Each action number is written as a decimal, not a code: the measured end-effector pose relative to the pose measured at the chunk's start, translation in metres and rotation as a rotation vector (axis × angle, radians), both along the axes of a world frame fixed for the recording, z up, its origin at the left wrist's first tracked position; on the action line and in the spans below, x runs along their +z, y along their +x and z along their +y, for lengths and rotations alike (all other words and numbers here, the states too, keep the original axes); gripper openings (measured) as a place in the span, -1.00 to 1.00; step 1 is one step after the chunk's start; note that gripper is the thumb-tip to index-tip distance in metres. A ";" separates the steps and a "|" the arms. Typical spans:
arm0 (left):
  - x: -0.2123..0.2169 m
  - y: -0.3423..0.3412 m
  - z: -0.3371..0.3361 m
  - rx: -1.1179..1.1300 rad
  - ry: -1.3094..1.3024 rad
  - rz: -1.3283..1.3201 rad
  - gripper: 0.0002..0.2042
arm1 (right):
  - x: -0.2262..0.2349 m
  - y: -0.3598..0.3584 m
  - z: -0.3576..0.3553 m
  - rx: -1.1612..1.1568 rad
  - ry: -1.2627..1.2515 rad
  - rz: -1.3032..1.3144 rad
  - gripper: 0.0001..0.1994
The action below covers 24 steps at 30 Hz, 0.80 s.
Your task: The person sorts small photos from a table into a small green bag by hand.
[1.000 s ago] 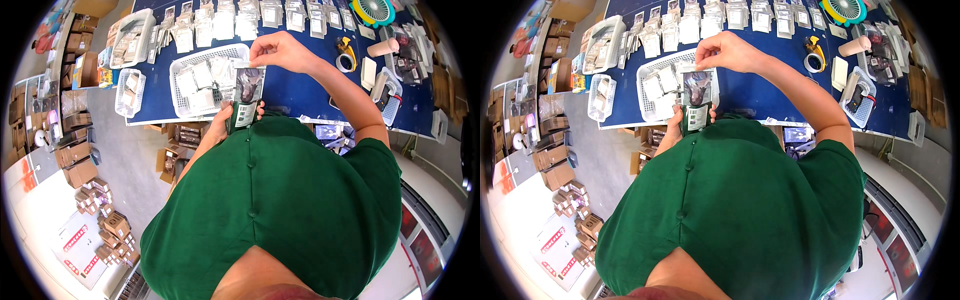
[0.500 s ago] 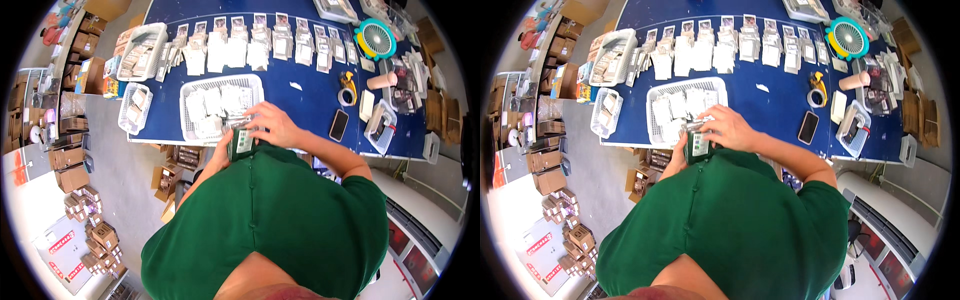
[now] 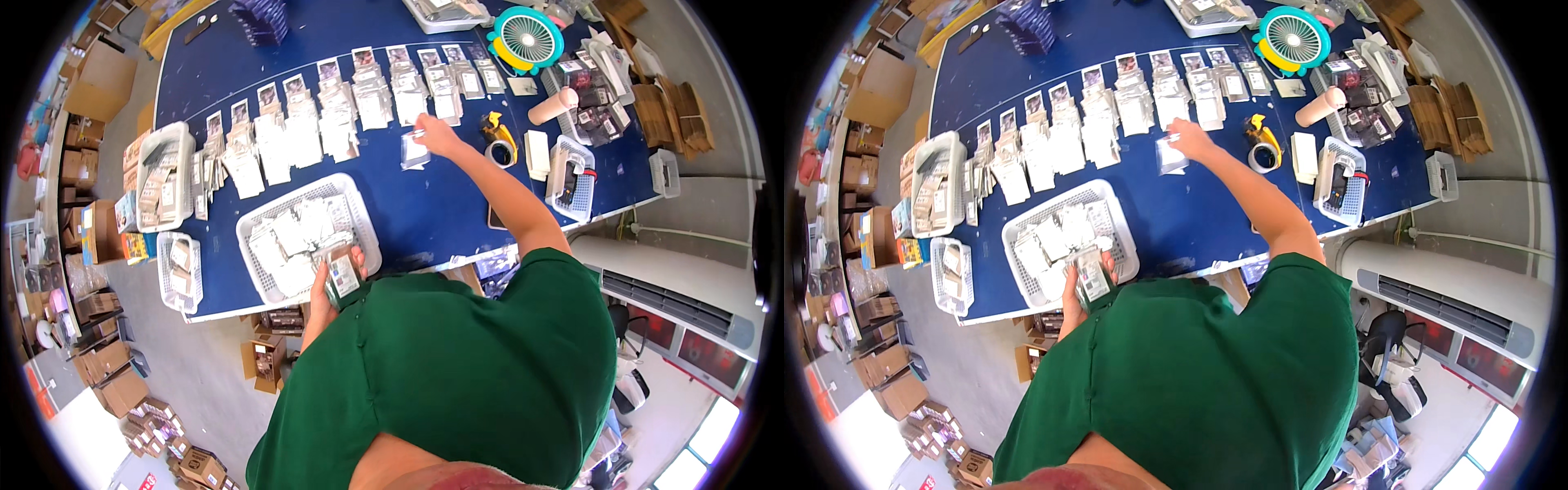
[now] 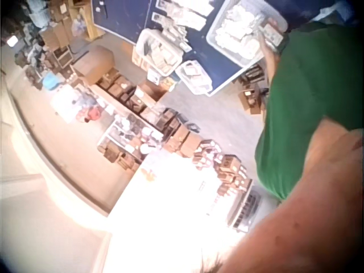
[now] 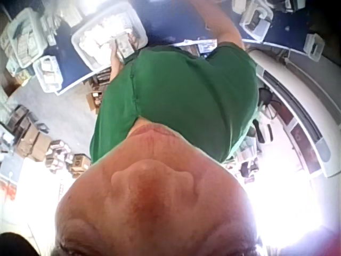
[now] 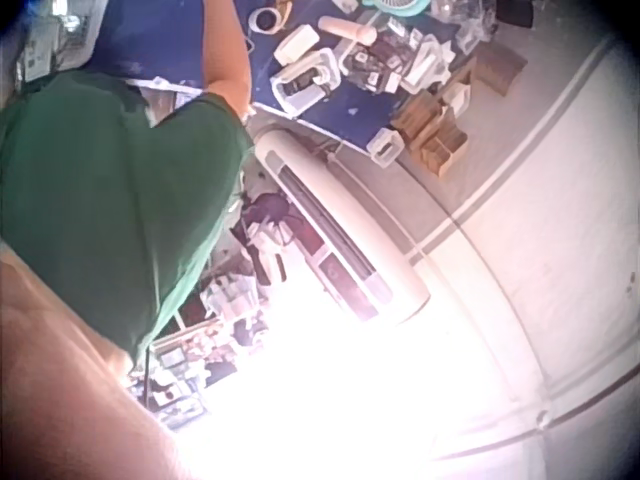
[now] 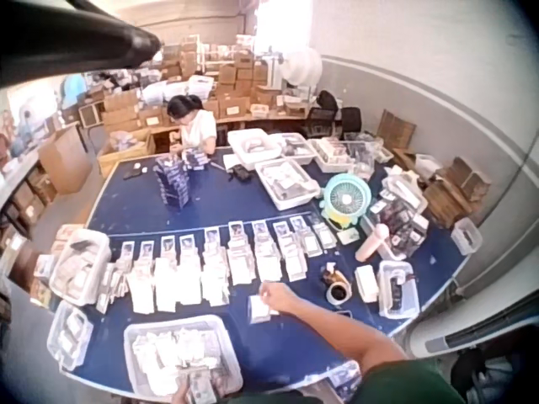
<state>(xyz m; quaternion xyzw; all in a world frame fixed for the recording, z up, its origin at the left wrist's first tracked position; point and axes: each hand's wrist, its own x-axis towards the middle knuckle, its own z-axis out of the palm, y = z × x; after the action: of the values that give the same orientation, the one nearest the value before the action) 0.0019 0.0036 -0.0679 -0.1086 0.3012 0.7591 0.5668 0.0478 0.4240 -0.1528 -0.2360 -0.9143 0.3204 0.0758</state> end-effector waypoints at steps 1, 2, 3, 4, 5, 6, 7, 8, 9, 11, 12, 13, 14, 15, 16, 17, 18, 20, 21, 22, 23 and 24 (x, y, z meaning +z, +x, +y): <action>-0.001 0.005 0.005 0.020 -0.056 -0.002 -0.34 | -0.024 0.008 0.029 -0.083 0.116 -0.088 -0.64; -0.001 0.012 0.008 0.042 -0.117 -0.002 -0.33 | -0.040 0.009 0.052 -0.218 0.153 -0.278 -0.57; -0.005 0.015 0.012 0.014 -0.088 -0.016 -0.33 | -0.064 0.019 0.079 -0.290 0.235 -0.324 -0.55; -0.009 0.019 0.013 -0.003 -0.062 -0.030 -0.33 | -0.083 0.023 0.101 -0.350 0.316 -0.368 -0.53; -0.010 0.025 0.017 0.056 -0.131 -0.018 -0.33 | -0.094 0.020 0.111 -0.365 0.297 -0.374 -0.52; -0.008 0.033 0.019 0.117 -0.202 -0.004 -0.32 | -0.103 0.014 0.118 -0.378 0.276 -0.378 -0.51; -0.001 0.038 0.021 0.101 -0.167 0.009 -0.31 | -0.109 0.009 0.128 -0.397 0.261 -0.376 -0.50; -0.003 0.043 0.017 0.083 -0.142 -0.017 -0.31 | -0.115 0.009 0.133 -0.394 0.255 -0.334 -0.49; -0.001 0.048 0.017 0.093 -0.120 -0.021 -0.32 | -0.124 0.005 0.136 -0.389 0.253 -0.279 -0.47; 0.008 0.054 0.021 0.097 -0.082 0.008 -0.33 | -0.126 -0.008 0.144 -0.382 0.235 -0.201 -0.49; 0.013 0.056 0.024 0.082 -0.073 0.031 -0.34 | -0.126 -0.004 0.145 -0.386 0.212 -0.190 -0.51; 0.019 0.057 0.028 0.062 -0.090 -0.005 -0.35 | -0.122 -0.007 0.140 -0.443 0.199 -0.184 -0.54; 0.024 0.057 0.028 0.050 -0.104 -0.041 -0.36 | -0.117 -0.011 0.131 -0.493 0.187 -0.176 -0.56; 0.021 0.052 0.032 -0.025 -0.093 0.015 -0.38 | -0.124 0.001 0.128 -0.556 0.417 -0.070 -0.58; 0.017 0.051 0.026 -0.045 -0.112 0.076 -0.38 | -0.110 -0.016 0.093 -0.481 0.306 -0.198 -0.48; 0.026 0.051 0.026 -0.046 -0.184 0.084 -0.40 | -0.094 -0.022 0.063 -0.375 0.173 -0.133 -0.55; 0.030 0.053 0.024 -0.041 -0.253 0.159 -0.43 | -0.069 -0.030 0.021 -0.184 -0.014 -0.005 -0.62; 0.021 0.044 0.015 -0.108 -0.235 0.271 -0.48 | -0.001 -0.026 -0.068 0.273 -0.463 0.159 -0.76; 0.019 0.038 0.013 -0.136 -0.222 0.290 -0.48 | 0.037 -0.016 -0.104 0.483 -0.599 0.203 -0.83; 0.017 0.035 0.012 -0.169 -0.208 0.304 -0.48 | 0.069 -0.001 -0.137 0.637 -0.689 0.226 -0.88; 0.017 0.031 0.011 -0.203 -0.197 0.312 -0.49 | 0.095 0.011 -0.158 0.731 -0.730 0.224 -0.86; 0.022 0.029 0.009 -0.214 -0.157 0.337 -0.48 | 0.124 0.025 -0.174 0.777 -0.813 0.238 -0.88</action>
<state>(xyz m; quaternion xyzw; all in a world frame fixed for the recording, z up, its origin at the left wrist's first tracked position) 0.0309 0.0130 -0.0460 0.0086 0.4595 0.6763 0.5757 0.0723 0.2495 -0.0288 0.1448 -0.7224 0.6748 -0.0420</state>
